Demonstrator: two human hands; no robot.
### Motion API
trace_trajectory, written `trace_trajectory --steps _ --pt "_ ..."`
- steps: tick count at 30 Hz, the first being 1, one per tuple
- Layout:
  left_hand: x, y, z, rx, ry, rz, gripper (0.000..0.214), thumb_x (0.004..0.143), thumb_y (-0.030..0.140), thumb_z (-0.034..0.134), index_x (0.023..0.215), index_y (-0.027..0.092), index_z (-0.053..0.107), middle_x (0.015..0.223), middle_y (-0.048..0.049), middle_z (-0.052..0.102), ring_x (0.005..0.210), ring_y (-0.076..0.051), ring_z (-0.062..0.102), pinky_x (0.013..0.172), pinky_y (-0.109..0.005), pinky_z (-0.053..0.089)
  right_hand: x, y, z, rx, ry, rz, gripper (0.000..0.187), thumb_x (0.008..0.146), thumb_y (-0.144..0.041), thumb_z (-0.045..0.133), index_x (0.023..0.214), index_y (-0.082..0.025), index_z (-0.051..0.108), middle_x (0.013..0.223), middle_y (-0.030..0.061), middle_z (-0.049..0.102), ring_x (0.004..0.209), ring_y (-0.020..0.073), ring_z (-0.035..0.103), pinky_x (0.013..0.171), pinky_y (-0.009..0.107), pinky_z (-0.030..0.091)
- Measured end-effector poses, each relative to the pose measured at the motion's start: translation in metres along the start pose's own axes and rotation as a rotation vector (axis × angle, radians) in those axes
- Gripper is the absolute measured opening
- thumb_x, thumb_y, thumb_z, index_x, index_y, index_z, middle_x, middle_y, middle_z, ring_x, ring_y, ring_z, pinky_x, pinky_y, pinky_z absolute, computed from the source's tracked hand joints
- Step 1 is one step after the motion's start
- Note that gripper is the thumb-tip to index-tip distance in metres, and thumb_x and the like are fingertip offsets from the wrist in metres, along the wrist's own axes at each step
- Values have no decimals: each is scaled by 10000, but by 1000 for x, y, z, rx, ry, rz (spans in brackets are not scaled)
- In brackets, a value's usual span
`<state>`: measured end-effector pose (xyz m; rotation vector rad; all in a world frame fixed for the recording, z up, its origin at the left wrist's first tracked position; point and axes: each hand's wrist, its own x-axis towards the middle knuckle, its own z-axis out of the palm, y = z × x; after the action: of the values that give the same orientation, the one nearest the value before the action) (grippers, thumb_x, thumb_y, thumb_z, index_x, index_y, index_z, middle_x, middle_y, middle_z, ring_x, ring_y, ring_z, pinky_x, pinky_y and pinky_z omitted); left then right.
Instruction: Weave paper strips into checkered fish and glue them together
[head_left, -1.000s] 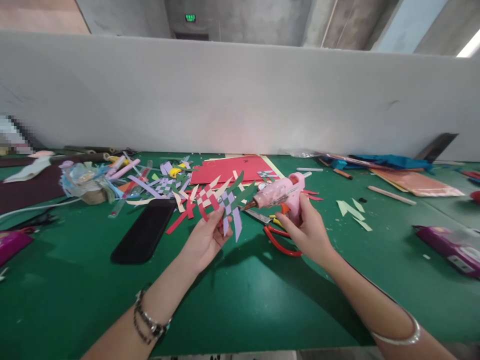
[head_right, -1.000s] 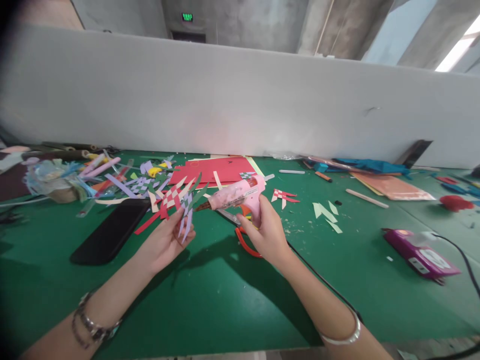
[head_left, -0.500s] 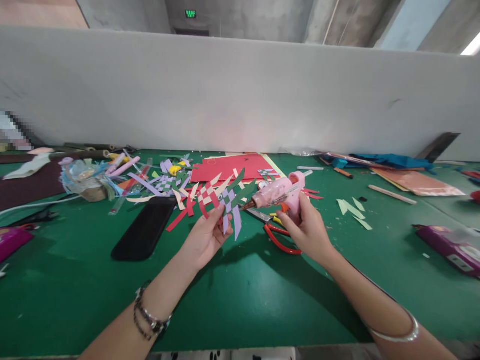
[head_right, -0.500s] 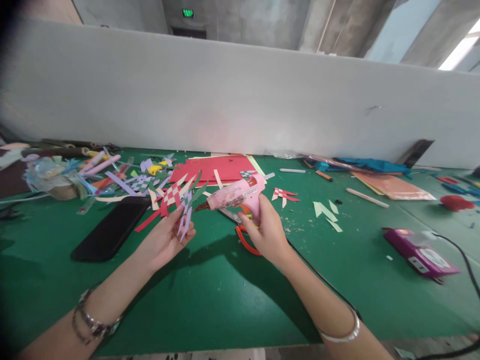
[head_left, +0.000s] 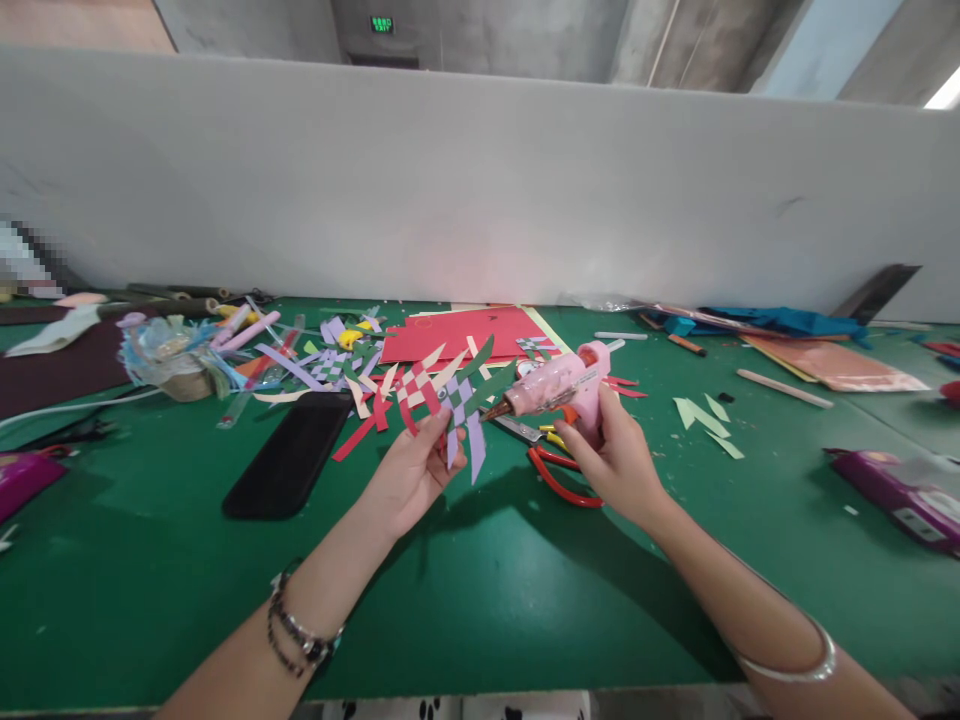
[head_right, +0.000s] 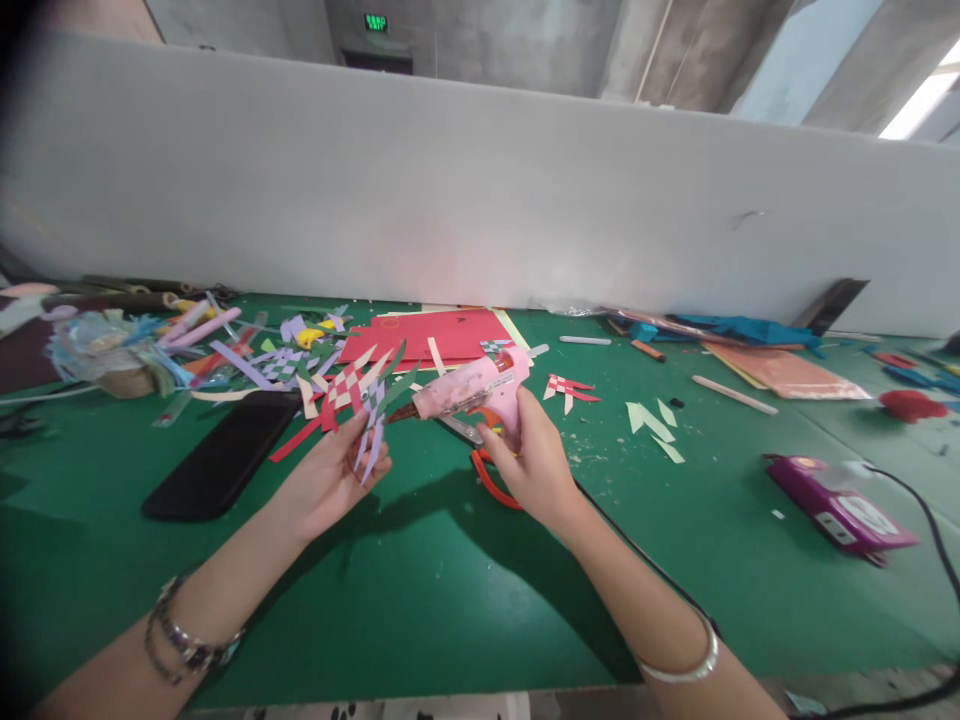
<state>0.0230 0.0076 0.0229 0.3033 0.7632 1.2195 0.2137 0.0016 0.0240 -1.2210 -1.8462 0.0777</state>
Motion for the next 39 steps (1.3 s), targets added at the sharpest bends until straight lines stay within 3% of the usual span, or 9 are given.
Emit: trace_trajectory --steps 9,39 --pt "0 -1 -3 30 -37 -5 162 723 121 599 569 121 545 419 49 518 325 -49 476 371 -144 437 1 -1 0 28 5 29 181 740 -260 486 688 -211 319 533 -71 317 438 68 247 388 205 232" --pt "0 0 -1 62 -16 -5 159 733 118 587 575 124 569 418 37 548 336 -59 509 372 -138 453 1 -1 0 -3 48 46 170 744 -258 470 686 -215 317 513 -72 319 436 77 255 403 218 237"
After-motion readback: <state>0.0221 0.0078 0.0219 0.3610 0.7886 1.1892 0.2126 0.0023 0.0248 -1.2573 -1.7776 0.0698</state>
